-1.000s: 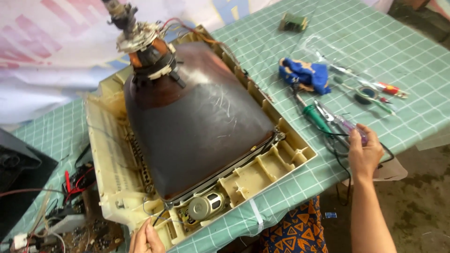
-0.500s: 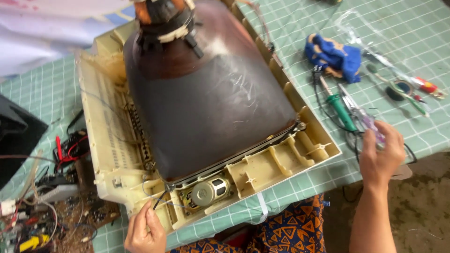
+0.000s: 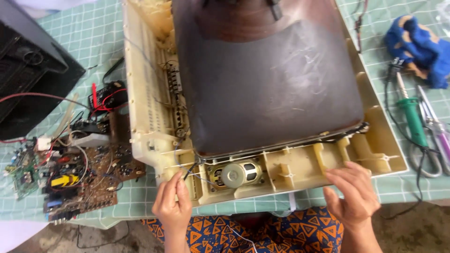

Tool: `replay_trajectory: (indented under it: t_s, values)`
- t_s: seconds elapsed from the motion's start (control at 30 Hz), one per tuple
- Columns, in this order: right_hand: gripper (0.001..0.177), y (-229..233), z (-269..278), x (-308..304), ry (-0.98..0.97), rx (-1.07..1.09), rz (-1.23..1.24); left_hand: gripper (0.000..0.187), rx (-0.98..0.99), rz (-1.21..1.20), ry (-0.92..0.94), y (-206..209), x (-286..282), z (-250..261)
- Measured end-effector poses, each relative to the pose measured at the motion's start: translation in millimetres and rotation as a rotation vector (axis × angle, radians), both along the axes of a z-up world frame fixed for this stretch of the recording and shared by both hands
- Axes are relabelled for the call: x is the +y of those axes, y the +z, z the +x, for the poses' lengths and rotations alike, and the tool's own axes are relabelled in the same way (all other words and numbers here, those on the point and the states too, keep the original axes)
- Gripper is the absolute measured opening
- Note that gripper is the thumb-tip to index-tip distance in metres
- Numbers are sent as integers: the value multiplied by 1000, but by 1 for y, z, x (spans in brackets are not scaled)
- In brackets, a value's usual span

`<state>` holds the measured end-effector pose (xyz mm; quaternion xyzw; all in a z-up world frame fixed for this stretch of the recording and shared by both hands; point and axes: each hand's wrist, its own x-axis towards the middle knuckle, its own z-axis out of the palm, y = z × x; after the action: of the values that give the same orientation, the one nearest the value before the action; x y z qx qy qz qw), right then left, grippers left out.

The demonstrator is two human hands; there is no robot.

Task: The person works on the internal components of a disassembled CRT television, using a screwdriver to adjust the neck of the picture tube. They also handle a circuit board and various wires on the workbench.

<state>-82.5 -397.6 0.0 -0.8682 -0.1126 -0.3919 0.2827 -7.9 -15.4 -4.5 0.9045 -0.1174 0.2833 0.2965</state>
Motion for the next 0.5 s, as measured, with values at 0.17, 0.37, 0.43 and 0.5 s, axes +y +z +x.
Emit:
replay_trajectory:
  t_s: [0.17, 0.37, 0.43, 0.5]
  values:
    - [23, -10, 15, 8, -52, 8, -168, 23, 8, 4, 31, 3, -1, 0]
    - [31, -52, 16, 5, -142, -167, -190, 23, -13, 20, 11, -8, 4, 1]
    - [33, -71, 14, -1, -164, -233, -180, 23, -21, 11, 3, -8, 5, 2]
    - [30, -94, 12, -11, -161, -352, -173, 21, -37, 16, -9, -4, 6, 2]
